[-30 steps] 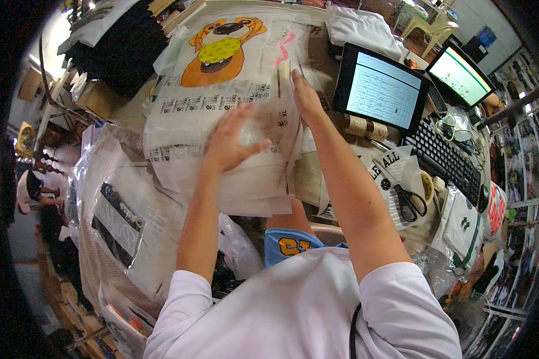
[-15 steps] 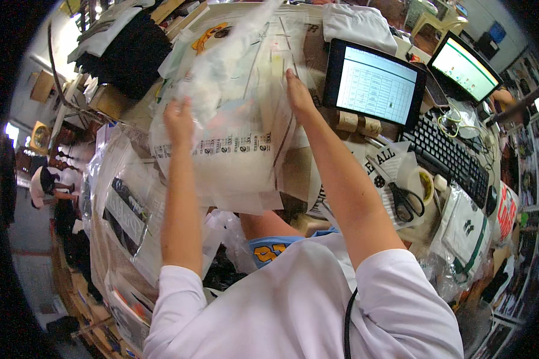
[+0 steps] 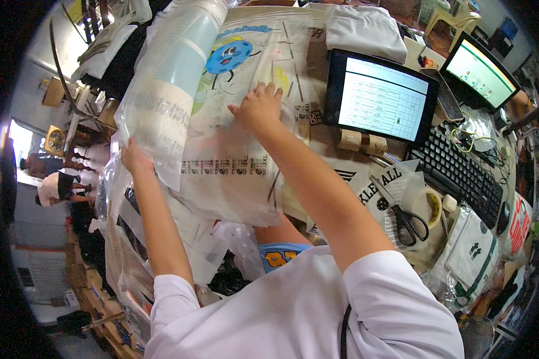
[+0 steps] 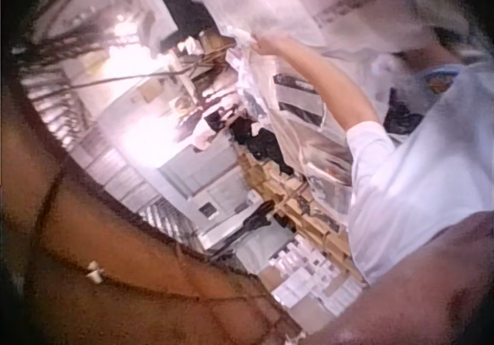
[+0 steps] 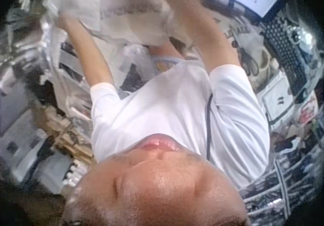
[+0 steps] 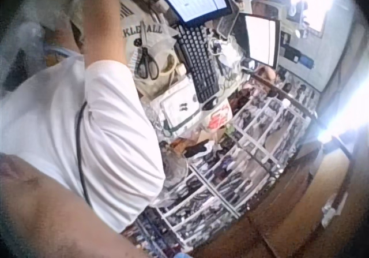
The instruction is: The person sorts through and organizes several clear plastic-wrapped printing designs on a table, checking a digital tablet and using a computer keyboard and mouse.
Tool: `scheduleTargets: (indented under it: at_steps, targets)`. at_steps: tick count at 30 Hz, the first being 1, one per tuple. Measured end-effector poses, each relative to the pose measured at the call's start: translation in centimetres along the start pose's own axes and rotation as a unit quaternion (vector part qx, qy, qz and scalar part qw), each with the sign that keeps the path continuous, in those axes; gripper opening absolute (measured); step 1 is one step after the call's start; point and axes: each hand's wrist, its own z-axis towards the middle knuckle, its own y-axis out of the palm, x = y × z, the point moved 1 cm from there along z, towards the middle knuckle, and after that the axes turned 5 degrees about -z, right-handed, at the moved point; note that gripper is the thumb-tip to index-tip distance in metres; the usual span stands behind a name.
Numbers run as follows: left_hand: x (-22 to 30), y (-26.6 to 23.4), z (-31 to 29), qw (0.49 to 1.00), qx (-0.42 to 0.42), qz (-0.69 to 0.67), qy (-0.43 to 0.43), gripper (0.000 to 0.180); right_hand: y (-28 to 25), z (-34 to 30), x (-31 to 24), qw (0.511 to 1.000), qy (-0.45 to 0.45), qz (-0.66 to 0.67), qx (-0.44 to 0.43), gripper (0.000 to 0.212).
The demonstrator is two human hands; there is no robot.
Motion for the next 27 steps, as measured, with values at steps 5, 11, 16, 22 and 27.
scheduleTargets:
  at_steps: [5, 11, 16, 22, 27]
  targets:
    - [-0.3, -1.1, 0.8, 1.000, 0.003, 0.003, 0.000, 0.031, 3.0, 1.5, -2.0, 0.999, 0.022, -0.030, 0.001, 0.072]
    - [0.0, -1.1, 0.5, 1.000, -0.003, 0.001, 0.000, 0.036, 4.9, 2.1, -2.7, 0.991, 0.011, 0.074, 0.109, 0.078]
    - [0.3, -0.3, -0.8, 1.000, 0.022, -0.002, -0.013, 0.039, 4.3, 1.3, -2.6, 0.976, -0.007, 0.135, 0.170, 0.060]
    - [-0.2, -0.8, 0.2, 0.999, 0.039, 0.014, 0.006, 0.048, 1.6, 3.5, -5.1, 0.927, 0.016, 0.335, 0.165, 0.016]
    - [0.9, 0.3, -1.4, 0.999, 0.014, 0.040, 0.007, 0.058, -1.7, 6.0, -12.4, 0.876, -0.040, 0.449, 0.174, 0.010]
